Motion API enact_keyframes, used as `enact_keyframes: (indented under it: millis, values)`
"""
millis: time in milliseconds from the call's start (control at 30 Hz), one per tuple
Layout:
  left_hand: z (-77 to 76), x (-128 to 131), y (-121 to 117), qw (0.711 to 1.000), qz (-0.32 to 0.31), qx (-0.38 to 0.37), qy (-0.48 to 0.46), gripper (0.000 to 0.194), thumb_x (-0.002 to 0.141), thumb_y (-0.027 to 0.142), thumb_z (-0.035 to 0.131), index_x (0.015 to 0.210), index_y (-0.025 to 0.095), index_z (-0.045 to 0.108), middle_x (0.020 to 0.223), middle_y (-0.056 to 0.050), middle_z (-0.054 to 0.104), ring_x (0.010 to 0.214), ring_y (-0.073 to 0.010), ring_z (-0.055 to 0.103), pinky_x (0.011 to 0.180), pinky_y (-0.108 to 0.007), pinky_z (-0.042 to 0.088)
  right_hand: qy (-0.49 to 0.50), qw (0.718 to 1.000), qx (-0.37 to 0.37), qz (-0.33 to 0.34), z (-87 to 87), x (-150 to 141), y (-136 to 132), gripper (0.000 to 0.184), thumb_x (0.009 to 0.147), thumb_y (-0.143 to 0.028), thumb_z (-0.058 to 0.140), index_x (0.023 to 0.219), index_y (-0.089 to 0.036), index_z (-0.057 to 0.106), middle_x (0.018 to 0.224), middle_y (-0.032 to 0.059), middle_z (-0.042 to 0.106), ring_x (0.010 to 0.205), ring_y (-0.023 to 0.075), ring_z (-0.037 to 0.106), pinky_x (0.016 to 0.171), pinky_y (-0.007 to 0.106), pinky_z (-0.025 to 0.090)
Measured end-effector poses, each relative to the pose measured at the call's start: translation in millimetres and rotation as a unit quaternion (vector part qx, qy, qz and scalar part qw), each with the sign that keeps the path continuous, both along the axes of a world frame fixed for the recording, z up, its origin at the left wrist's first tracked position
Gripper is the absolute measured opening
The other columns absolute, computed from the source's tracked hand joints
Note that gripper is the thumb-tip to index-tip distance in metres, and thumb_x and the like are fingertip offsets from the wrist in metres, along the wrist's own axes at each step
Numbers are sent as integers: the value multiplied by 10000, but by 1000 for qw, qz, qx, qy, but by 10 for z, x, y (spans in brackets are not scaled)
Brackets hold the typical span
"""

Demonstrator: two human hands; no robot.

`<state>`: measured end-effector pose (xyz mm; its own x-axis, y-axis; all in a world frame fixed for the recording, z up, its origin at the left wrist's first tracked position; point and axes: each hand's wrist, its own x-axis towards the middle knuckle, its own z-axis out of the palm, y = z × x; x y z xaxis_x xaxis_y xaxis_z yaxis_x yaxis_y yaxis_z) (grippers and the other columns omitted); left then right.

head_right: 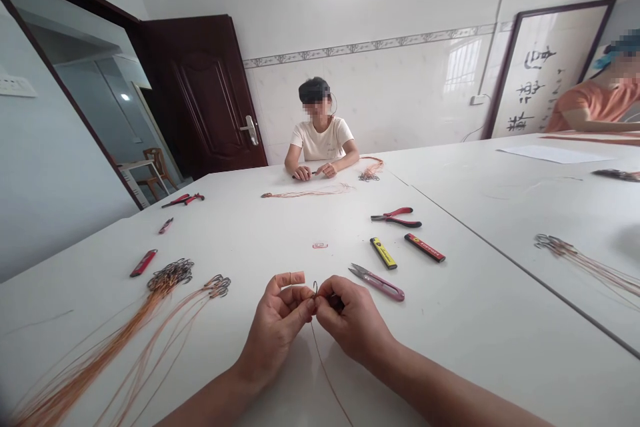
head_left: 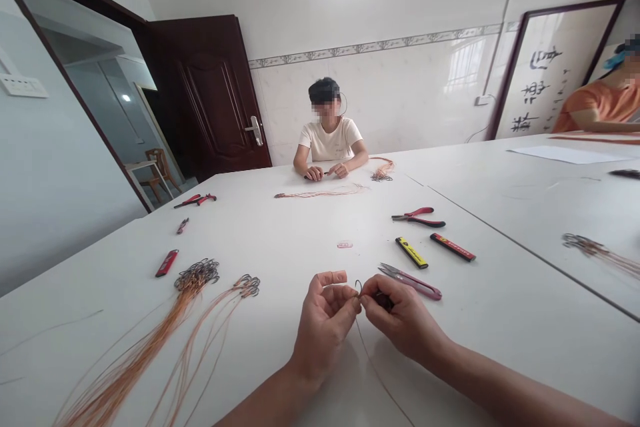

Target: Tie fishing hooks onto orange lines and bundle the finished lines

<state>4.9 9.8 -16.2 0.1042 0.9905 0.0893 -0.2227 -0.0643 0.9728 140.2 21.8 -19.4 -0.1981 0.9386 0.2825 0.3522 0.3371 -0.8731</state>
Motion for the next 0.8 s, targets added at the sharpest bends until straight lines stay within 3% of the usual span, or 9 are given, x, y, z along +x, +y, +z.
enact_keyframes:
  millis: [400, 600, 800]
  values:
    - [26, 12, -20, 1000, 6, -4, 30, 316, 694, 214, 635, 940, 205, 438, 717, 22, 572, 624, -83, 510, 586, -209, 392, -42, 998, 53, -6, -33, 8, 22, 81, 671, -129, 427, 605, -175, 420, 540, -36, 433, 515, 88, 358, 468, 201, 284]
    - [36, 10, -26, 999, 10, 7, 37, 302, 701, 199, 616, 938, 215, 430, 709, 34, 558, 597, -71, 485, 561, -199, 380, 12, 1000, -15, 12, -25, 8, -3, 85, 712, -169, 424, 628, -181, 419, 546, -41, 397, 517, 89, 336, 461, 201, 282]
    - [55, 15, -20, 1000, 18, 3, 5, 301, 675, 205, 641, 906, 199, 448, 714, 13, 568, 643, -93, 513, 605, -227, 399, 71, 996, -31, 43, -54, 4, 6, 109, 756, -229, 428, 660, -179, 437, 550, -46, 367, 506, 83, 322, 456, 202, 281]
